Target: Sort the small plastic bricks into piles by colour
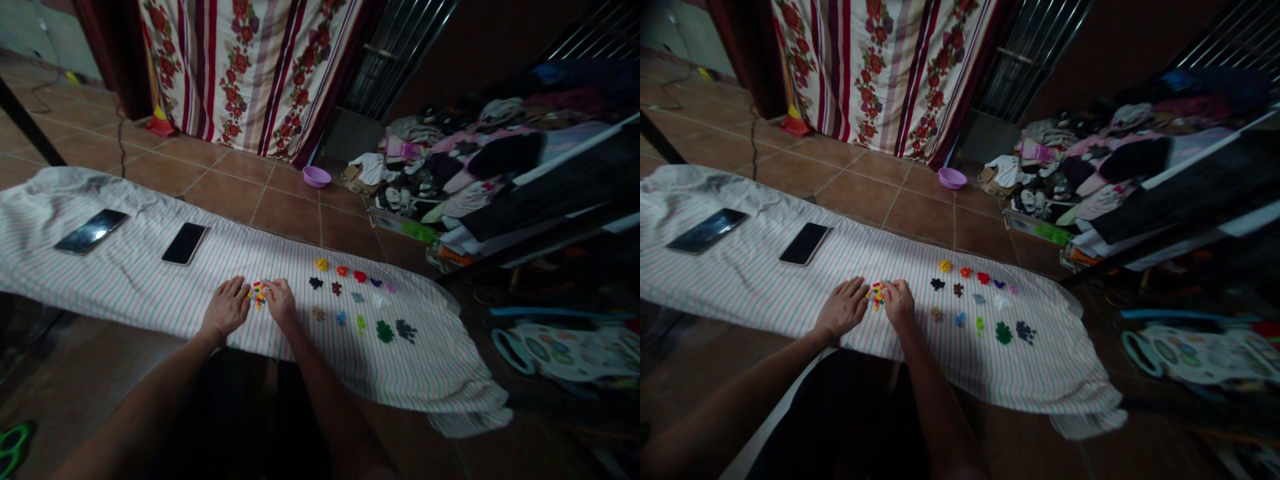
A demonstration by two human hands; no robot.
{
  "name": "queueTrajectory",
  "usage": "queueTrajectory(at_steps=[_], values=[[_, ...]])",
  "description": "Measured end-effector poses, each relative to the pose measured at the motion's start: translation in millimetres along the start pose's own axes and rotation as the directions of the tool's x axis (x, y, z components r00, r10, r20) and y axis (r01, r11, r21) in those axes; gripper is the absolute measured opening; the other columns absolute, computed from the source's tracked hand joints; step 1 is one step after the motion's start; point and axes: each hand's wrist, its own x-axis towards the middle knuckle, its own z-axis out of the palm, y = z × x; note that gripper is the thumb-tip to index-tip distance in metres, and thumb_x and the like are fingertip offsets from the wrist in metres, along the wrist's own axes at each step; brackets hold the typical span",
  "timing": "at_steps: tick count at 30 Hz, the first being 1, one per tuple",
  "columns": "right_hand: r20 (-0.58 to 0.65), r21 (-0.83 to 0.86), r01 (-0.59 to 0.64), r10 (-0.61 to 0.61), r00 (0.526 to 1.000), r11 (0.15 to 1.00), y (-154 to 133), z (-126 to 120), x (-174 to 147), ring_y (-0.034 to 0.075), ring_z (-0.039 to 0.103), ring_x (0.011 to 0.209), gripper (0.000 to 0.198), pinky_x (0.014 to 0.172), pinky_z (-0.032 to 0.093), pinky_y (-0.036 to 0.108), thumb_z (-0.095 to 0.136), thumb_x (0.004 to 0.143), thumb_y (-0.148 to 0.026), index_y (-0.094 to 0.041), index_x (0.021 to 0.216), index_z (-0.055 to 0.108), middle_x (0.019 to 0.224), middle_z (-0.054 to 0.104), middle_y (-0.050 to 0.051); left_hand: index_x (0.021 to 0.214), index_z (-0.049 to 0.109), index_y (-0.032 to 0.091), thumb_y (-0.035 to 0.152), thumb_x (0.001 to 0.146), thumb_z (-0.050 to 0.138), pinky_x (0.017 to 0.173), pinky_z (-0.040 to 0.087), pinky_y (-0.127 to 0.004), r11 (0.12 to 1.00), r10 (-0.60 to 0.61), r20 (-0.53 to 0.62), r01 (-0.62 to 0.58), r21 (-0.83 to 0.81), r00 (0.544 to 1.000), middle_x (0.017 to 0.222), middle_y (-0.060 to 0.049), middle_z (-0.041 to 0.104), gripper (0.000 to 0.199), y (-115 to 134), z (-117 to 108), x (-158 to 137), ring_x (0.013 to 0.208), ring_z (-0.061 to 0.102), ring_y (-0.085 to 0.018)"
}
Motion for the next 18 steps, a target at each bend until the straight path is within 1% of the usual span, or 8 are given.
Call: queueTrajectory(at_steps=[4,9,14,18], values=[[0.037,-0.066,-0.022,0.024,0.999,0.998,-2.9,1.5,2.4,0.018,0.061,0.095,0.027,0.085,0.051,0.027,0.057,0.091,-0.022,-0.028,0.111,0.075,0.099,0.060,0.005,0.125,0.063,0.014,0.031,0.097,0.038,0.112,0.040,-0.046,1.000,0.001,-0.012,-0.001,-0.006,1.000,0.141,-0.016,0.058,0.042,-0.5,1.0,-0.1,0.136,0.050,-0.028],[-0.009,-0.062,-0.035,0.035,0.999,0.997,-3.2,6.4,-0.7,0.017,0.062,0.093,0.022,0.080,0.051,0.025,0.059,0.090,-0.022,-0.030,0.103,0.075,0.098,0.062,0.004,0.125,0.064,0.014,0.030,0.097,0.040,0.112,0.040,-0.046,1.000,0.000,-0.018,0.000,-0.027,1.000,0.140,-0.016,0.059,0.041,-1.5,0.6,0.3,0.135,0.050,-0.029],[-0.075,0.047,-0.067,0.071,0.995,0.997,-1.0,9.1,-4.3,0.015,0.063,0.087,0.017,0.077,0.051,0.024,0.060,0.089,-0.025,-0.027,0.098,0.074,0.098,0.063,0.003,0.126,0.064,0.014,0.031,0.097,0.038,0.112,0.040,-0.046,1.000,0.002,-0.011,-0.002,-0.012,1.000,0.139,-0.016,0.059,0.042,-0.7,-1.4,0.3,0.135,0.050,-0.028],[-0.103,0.177,-0.042,0.061,0.993,0.983,-0.4,5.8,-4.1,0.013,0.062,0.076,0.017,0.078,0.053,0.025,0.056,0.089,-0.023,-0.024,0.094,0.072,0.094,0.065,0.002,0.125,0.064,0.015,0.030,0.096,0.039,0.112,0.040,-0.047,1.000,-0.010,0.000,0.010,-0.028,1.000,0.140,-0.016,0.059,0.041,-0.2,-2.5,0.1,0.135,0.050,-0.028]])
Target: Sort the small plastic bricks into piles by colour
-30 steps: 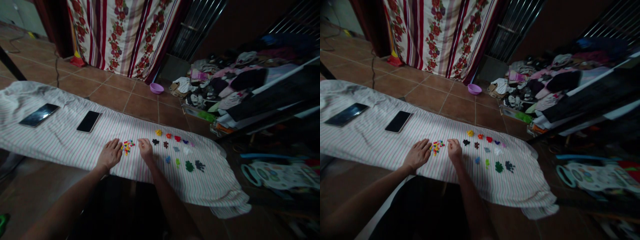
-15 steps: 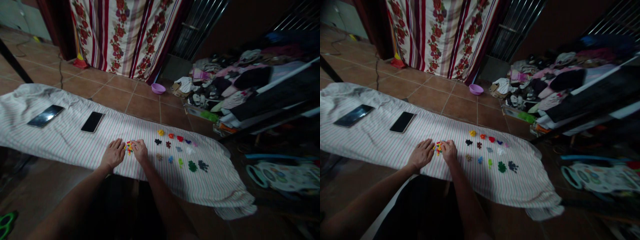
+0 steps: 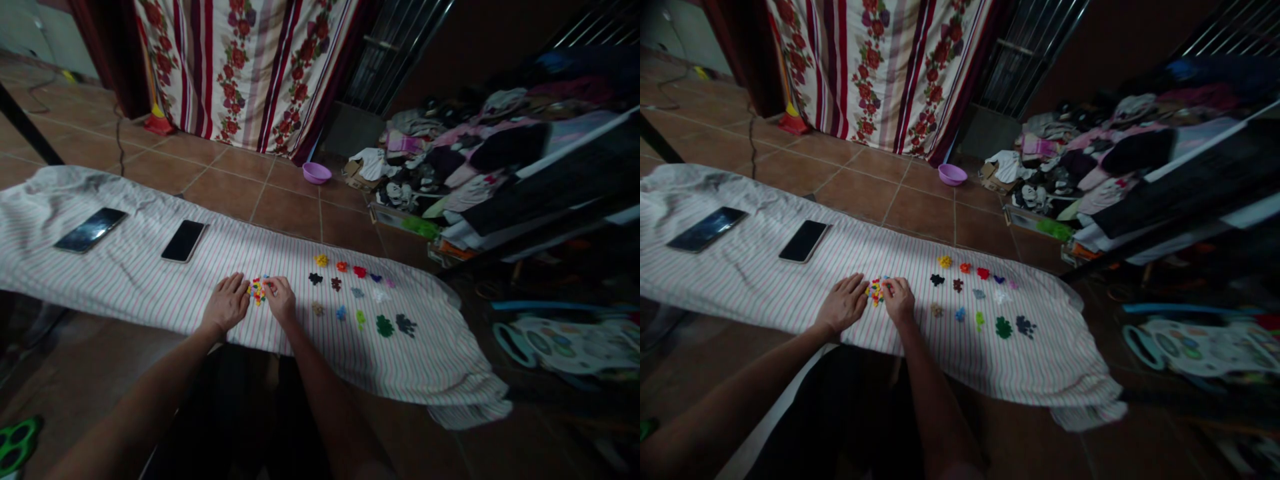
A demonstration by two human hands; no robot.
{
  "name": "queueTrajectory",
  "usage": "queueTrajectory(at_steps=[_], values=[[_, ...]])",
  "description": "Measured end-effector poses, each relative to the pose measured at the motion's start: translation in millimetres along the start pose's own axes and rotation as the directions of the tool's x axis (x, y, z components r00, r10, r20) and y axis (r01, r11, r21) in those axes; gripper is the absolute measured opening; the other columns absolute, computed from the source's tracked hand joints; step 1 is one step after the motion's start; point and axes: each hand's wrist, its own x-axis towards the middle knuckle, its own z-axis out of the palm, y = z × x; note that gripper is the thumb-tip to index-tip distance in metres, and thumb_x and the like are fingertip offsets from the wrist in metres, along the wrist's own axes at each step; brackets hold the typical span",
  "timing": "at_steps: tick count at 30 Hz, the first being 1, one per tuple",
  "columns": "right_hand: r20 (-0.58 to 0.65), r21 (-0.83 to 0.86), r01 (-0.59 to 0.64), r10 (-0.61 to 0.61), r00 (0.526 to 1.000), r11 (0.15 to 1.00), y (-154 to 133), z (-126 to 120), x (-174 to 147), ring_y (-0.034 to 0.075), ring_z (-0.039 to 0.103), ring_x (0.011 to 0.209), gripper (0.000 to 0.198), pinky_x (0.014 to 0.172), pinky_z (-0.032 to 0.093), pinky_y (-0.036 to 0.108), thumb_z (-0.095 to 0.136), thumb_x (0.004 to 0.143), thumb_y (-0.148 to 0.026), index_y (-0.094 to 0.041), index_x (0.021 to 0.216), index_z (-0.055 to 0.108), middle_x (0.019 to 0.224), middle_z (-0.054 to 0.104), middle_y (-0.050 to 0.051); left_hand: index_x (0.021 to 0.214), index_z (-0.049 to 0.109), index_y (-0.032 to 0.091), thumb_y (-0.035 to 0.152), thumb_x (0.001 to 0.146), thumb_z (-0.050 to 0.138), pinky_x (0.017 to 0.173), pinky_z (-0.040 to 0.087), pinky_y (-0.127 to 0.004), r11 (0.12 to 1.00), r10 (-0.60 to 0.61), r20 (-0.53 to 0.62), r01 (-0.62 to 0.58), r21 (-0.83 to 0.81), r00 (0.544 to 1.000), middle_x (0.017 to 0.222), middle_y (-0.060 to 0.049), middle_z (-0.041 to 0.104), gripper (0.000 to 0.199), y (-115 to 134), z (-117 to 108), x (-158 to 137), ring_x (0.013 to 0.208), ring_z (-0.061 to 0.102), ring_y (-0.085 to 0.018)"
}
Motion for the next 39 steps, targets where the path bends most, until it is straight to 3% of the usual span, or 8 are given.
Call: queueTrajectory(at_steps=[4,10,18,25,30,35,39], values=[[-0.040,0.050,0.004,-0.002,0.999,0.999,-1,-1,1,0.016,0.063,0.078,0.017,0.078,0.053,0.027,0.052,0.090,-0.023,-0.023,0.090,0.070,0.089,0.067,0.003,0.126,0.064,0.015,0.030,0.095,0.039,0.113,0.040,-0.048,1.000,-0.004,0.008,0.004,-0.006,1.000,0.140,-0.016,0.059,0.041,0,0,0,0.135,0.050,-0.028],[-0.089,0.117,-0.078,0.089,0.992,0.990,2,2,-1,0.019,0.069,0.087,0.021,0.081,0.054,0.031,0.047,0.093,-0.031,-0.022,0.095,0.065,0.093,0.072,0.005,0.126,0.063,0.015,0.031,0.096,0.039,0.113,0.039,-0.048,1.000,-0.003,0.002,0.003,-0.009,1.000,0.140,-0.016,0.059,0.042,0,0,0,0.135,0.050,-0.028],[-0.178,0.309,-0.242,0.306,0.935,0.920,13,8,1,0.015,0.072,0.068,0.022,0.063,0.054,0.026,0.040,0.096,-0.037,-0.022,0.101,0.055,0.082,0.073,0.001,0.128,0.061,0.014,0.032,0.097,0.036,0.113,0.038,-0.047,1.000,0.010,0.019,-0.010,-0.010,1.000,0.140,-0.016,0.059,0.044,-2,2,-1,0.136,0.049,-0.028],[-0.238,0.259,-0.249,0.312,0.920,0.933,8,6,0,0.016,0.071,0.065,0.019,0.065,0.054,0.026,0.041,0.095,-0.034,-0.021,0.097,0.055,0.072,0.071,0.000,0.126,0.062,0.015,0.032,0.096,0.036,0.112,0.039,-0.047,1.000,0.005,0.011,-0.005,-0.002,1.000,0.140,-0.015,0.059,0.043,-2,3,0,0.135,0.050,-0.028],[-0.183,0.202,-0.230,0.268,0.946,0.952,-1,1,-2,0.017,0.072,0.069,0.018,0.071,0.054,0.027,0.042,0.095,-0.032,-0.022,0.098,0.056,0.069,0.072,0.000,0.126,0.062,0.016,0.032,0.096,0.036,0.112,0.039,-0.046,1.000,0.010,0.003,-0.010,0.002,1.000,0.138,-0.015,0.060,0.043,-2,4,-1,0.135,0.050,-0.027],[-0.036,0.259,-0.210,0.226,0.973,0.943,-1,-1,-1,0.015,0.074,0.076,0.019,0.074,0.056,0.027,0.038,0.097,-0.032,-0.024,0.102,0.054,0.094,0.077,0.003,0.126,0.062,0.016,0.033,0.096,0.035,0.111,0.040,-0.047,1.000,0.005,-0.013,-0.006,-0.012,1.000,0.139,-0.016,0.059,0.043,-3,6,-1,0.135,0.050,-0.028],[-0.030,0.276,-0.222,0.239,0.970,0.935,3,0,-1,0.016,0.075,0.080,0.018,0.076,0.057,0.028,0.040,0.096,-0.035,-0.024,0.100,0.055,0.095,0.076,0.003,0.126,0.062,0.016,0.034,0.097,0.033,0.111,0.039,-0.047,1.000,0.007,-0.018,-0.007,-0.011,1.000,0.139,-0.017,0.059,0.044,-4,7,-1,0.135,0.050,-0.028]])
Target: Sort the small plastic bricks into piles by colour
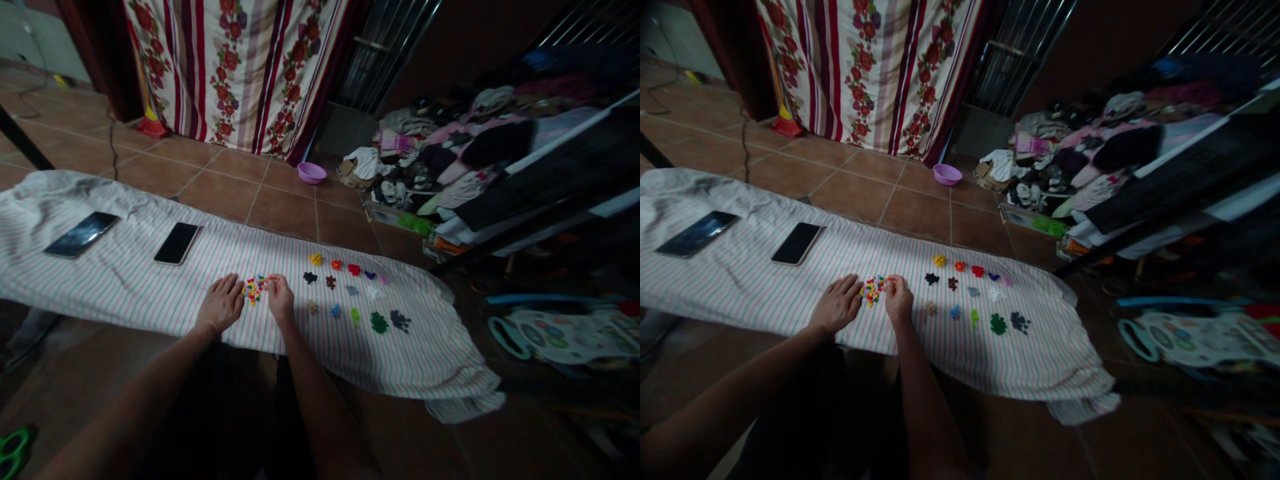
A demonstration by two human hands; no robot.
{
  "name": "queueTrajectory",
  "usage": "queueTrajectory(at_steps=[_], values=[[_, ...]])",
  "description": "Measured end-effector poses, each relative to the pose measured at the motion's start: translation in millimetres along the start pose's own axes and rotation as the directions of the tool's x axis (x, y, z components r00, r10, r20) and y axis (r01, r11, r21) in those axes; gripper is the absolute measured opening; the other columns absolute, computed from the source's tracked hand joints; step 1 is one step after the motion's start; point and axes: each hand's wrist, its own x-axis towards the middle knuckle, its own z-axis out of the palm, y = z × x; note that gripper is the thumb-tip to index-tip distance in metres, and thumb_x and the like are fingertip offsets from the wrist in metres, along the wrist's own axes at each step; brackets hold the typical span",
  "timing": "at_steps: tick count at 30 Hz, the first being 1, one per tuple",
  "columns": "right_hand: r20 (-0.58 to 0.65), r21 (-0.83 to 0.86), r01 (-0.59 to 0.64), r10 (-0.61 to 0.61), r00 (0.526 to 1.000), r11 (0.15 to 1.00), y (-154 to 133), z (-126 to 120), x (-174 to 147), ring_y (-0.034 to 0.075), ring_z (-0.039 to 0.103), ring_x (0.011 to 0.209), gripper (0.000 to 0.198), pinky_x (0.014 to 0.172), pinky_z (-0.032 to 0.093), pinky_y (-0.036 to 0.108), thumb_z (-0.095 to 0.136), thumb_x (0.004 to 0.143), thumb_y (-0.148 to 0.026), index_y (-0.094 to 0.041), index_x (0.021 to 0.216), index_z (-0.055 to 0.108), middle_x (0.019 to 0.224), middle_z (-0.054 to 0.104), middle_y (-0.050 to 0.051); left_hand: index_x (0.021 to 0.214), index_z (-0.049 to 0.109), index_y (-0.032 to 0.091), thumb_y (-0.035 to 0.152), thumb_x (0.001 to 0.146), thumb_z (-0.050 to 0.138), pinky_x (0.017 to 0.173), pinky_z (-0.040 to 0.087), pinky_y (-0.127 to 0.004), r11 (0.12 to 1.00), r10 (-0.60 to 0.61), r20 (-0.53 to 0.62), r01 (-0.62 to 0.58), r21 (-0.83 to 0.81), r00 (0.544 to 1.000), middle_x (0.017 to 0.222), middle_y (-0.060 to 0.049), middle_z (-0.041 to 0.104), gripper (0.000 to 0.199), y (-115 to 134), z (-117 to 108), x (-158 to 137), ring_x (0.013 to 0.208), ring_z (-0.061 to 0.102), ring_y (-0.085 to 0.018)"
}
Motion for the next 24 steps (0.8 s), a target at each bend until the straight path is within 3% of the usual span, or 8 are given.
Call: queueTrajectory(at_steps=[8,15,24], values=[[-0.040,0.064,0.007,-0.004,0.999,0.998,6.4,2.4,2.7,0.017,0.073,0.077,0.017,0.074,0.058,0.029,0.050,0.089,-0.037,-0.023,0.095,0.058,0.087,0.072,0.003,0.126,0.061,0.015,0.034,0.097,0.032,0.111,0.038,-0.047,1.000,0.008,0.022,-0.008,0.001,1.000,0.138,-0.016,0.059,0.045,-0.1,-0.8,0.8,0.135,0.049,-0.028],[-0.066,0.017,0.000,0.001,0.998,1.000,6.6,1.9,2.6,0.018,0.073,0.082,0.018,0.075,0.059,0.030,0.053,0.085,-0.033,-0.023,0.098,0.060,0.091,0.074,0.004,0.125,0.062,0.016,0.033,0.096,0.035,0.111,0.040,-0.048,1.000,-0.011,-0.006,0.011,-0.023,1.000,0.139,-0.016,0.059,0.043,1.2,-1.3,0.7,0.134,0.051,-0.028],[-0.106,-0.062,-0.001,-0.005,0.994,0.998,1.8,3.2,3.0,0.017,0.072,0.075,0.018,0.074,0.058,0.029,0.052,0.087,-0.036,-0.025,0.094,0.065,0.087,0.075,0.002,0.125,0.063,0.016,0.033,0.095,0.036,0.111,0.040,-0.049,1.000,0.013,-0.026,-0.014,-0.028,1.000,0.138,-0.016,0.060,0.043,-1.0,0.0,-0.7,0.134,0.051,-0.029]])
